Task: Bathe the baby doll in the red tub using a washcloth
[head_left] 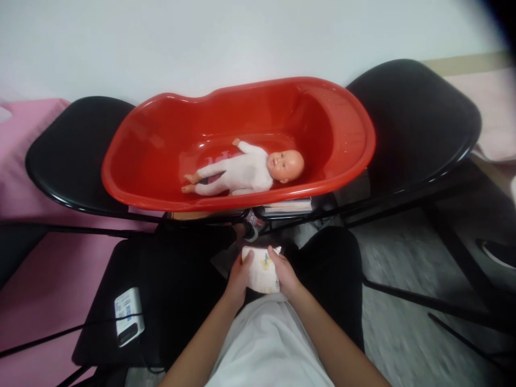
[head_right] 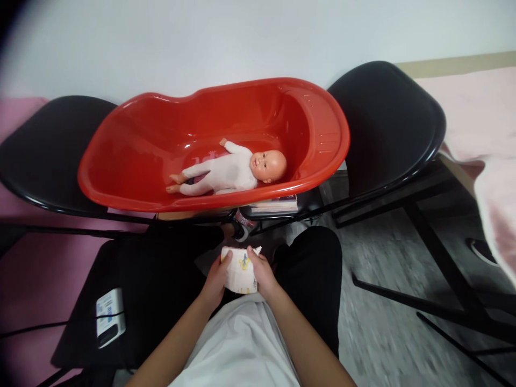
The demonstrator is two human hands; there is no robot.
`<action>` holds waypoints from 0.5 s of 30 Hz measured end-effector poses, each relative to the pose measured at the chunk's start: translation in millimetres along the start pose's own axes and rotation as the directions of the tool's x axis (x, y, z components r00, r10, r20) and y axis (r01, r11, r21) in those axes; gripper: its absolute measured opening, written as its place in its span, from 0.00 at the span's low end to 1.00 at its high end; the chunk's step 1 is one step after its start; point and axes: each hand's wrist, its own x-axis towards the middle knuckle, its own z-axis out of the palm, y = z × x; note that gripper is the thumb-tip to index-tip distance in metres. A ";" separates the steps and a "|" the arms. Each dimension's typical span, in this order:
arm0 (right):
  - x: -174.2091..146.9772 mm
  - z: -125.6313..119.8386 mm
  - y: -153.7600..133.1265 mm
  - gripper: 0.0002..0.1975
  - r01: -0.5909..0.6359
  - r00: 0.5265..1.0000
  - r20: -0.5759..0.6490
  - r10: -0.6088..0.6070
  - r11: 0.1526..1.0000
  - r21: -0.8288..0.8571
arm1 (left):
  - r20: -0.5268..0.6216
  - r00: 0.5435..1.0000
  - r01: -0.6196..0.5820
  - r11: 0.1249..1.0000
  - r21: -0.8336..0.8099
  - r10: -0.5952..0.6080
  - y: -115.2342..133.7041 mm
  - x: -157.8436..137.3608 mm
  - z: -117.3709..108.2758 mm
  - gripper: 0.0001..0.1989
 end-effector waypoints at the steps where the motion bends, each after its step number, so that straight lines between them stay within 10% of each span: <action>1: -0.2 0.2 0.9 0.23 0.005 1.000 -0.013 -0.005 1.000 -0.013 | 0.012 1.000 0.024 1.000 -0.002 -0.024 1.9 1.0 -0.2 0.29; 15: -3.4 5.6 4.2 0.23 -0.044 0.991 0.130 0.036 0.997 0.064 | -0.021 0.999 -0.039 0.998 -0.054 0.038 3.8 -0.3 3.8 0.26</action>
